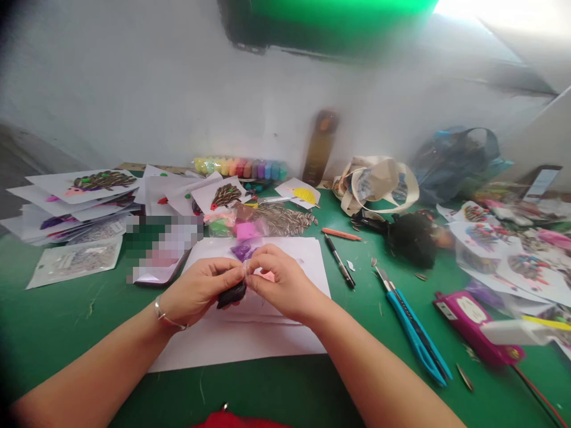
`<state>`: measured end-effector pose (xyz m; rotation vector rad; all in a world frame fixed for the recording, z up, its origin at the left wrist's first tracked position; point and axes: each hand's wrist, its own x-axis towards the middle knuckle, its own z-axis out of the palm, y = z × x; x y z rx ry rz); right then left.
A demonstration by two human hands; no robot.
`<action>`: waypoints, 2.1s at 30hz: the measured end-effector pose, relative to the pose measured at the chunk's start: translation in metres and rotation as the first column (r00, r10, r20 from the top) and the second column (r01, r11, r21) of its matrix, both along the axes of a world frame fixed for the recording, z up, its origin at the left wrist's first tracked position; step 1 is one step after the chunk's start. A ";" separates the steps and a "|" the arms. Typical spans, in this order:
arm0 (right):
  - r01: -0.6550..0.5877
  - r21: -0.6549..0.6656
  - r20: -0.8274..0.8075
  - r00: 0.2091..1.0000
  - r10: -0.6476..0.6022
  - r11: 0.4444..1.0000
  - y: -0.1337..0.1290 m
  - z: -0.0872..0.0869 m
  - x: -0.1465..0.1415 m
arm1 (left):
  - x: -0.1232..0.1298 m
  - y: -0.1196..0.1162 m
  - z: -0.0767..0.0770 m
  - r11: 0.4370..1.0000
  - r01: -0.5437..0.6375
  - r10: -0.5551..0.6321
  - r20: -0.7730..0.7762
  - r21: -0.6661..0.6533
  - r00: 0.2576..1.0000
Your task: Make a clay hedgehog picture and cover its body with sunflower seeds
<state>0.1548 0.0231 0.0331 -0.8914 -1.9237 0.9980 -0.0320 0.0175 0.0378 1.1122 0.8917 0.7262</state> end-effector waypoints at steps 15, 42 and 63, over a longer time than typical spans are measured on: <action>0.101 -0.005 0.019 0.995 -0.101 0.995 -0.005 0.001 -0.008 | -0.001 0.000 -0.003 0.996 -0.083 0.083 0.007 0.027 0.997; 0.117 0.241 0.094 0.985 -0.144 0.963 -0.003 -0.004 -0.006 | -0.001 0.002 0.001 0.994 -0.091 0.096 0.084 -0.058 0.992; 0.102 0.386 0.136 0.977 -0.166 0.917 -0.003 0.000 -0.005 | 0.001 0.000 0.003 0.985 -0.089 0.102 0.085 -0.150 0.991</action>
